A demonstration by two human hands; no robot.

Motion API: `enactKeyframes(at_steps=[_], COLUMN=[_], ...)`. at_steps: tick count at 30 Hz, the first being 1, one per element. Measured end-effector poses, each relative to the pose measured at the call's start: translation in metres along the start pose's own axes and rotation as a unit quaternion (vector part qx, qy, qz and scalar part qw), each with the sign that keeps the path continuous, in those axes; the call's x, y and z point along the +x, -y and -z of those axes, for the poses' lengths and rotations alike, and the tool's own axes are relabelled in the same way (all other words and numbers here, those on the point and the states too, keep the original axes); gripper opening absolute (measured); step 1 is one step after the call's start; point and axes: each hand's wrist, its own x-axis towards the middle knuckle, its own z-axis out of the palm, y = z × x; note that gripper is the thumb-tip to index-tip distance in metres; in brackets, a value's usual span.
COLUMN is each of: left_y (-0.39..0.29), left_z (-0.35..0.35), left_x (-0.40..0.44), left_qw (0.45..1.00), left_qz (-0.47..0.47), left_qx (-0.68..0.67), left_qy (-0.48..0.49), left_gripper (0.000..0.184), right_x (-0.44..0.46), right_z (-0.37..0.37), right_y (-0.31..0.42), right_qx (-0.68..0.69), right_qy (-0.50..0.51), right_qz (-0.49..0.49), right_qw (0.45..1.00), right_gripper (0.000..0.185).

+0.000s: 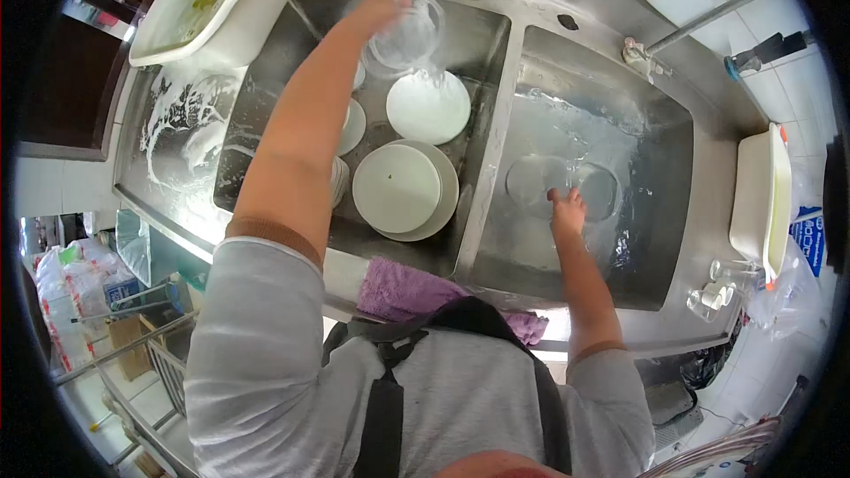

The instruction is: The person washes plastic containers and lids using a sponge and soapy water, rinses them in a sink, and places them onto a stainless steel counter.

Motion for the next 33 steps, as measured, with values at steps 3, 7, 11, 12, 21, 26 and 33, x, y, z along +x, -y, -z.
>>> enactKeyframes(at_steps=[3, 7, 11, 12, 21, 26, 33], left_y=[0.024, 0.019, 0.024, 0.029, -0.035, -0.003, 0.063], left_z=[0.019, 0.030, 0.026, 0.027, -0.019, -0.001, -0.002], left_x=[0.015, -0.014, -0.011, -0.006, -0.078, -0.076, 0.015], left_qw=[0.996, 0.991, 0.987, 0.986, 0.924, 0.926, 0.969], left_qz=[0.009, 0.075, 0.039, -0.012, -0.331, -0.306, -0.055], left_qx=[-0.069, -0.097, -0.145, -0.134, 0.091, 0.213, 0.233], left_qy=[0.054, 0.058, 0.053, 0.102, 0.171, 0.056, -0.065], left_gripper=[0.019, 0.021, 0.023, 0.025, 0.031, 0.039, 0.041], right_x=[0.001, 0.018, 0.058, 0.081, 0.208, 0.210, 0.203], right_z=[0.028, 0.140, 0.250, 0.261, 0.214, 0.187, 0.176], right_y=[0.010, 0.001, 0.020, 0.035, 0.216, 0.232, 0.239], right_qx=[0.048, 0.098, 0.174, 0.250, 0.958, 0.970, 0.956], right_qy=[0.067, 0.355, 0.240, 0.213, 0.235, 0.189, 0.104], right_qz=[0.040, 0.158, 0.232, 0.221, -0.126, 0.014, 0.134], right_qw=[0.996, 0.916, 0.926, 0.918, 0.109, 0.150, 0.238], right_gripper=[0.040, 0.052, 0.048, 0.044, 0.063, 0.062, 0.070])
